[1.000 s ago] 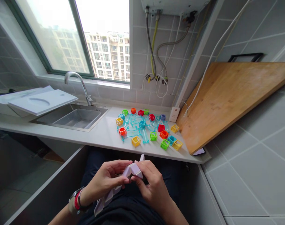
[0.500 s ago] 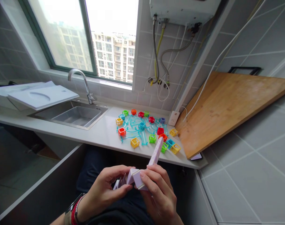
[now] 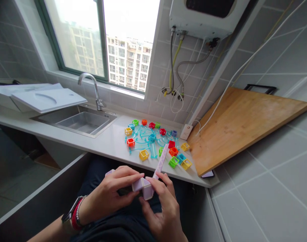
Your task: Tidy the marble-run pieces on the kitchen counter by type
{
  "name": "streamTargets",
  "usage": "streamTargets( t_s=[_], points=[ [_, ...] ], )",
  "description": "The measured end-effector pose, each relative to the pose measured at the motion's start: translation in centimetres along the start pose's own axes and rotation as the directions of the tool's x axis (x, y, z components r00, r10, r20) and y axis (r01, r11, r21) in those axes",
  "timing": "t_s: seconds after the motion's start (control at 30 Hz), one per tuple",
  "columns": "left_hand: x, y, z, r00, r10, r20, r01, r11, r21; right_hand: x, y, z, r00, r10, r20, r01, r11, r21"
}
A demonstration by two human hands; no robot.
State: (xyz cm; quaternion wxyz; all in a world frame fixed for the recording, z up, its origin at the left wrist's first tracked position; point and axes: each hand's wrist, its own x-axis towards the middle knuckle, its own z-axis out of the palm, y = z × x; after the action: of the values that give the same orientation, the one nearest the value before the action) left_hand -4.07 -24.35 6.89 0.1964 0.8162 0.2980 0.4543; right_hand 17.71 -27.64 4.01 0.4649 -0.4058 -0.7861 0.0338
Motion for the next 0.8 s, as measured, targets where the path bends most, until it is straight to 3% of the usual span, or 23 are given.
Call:
streamTargets(
  t_s=[0.23, 0.47, 0.8],
  points=[
    [0.6, 0.5, -0.8, 0.999, 0.036, 0.040, -0.036, 0.999, 0.021, 0.4, 0.6, -0.9, 0.987, -0.062, 0.145, 0.060, 0.998, 0.018],
    [-0.4, -0.3, -1.0, 0.980, -0.140, 0.142, 0.147, 0.988, -0.042, 0.5, 0.8, -1.0, 0.976, -0.058, 0.208, 0.052, 0.998, 0.037],
    [-0.1, -0.8, -1.2, 0.957, -0.206, 0.206, 0.232, 0.966, -0.111, 0.3, 0.9, -0.7, 0.978, -0.040, 0.206, 0.026, 0.997, 0.074]
  ],
)
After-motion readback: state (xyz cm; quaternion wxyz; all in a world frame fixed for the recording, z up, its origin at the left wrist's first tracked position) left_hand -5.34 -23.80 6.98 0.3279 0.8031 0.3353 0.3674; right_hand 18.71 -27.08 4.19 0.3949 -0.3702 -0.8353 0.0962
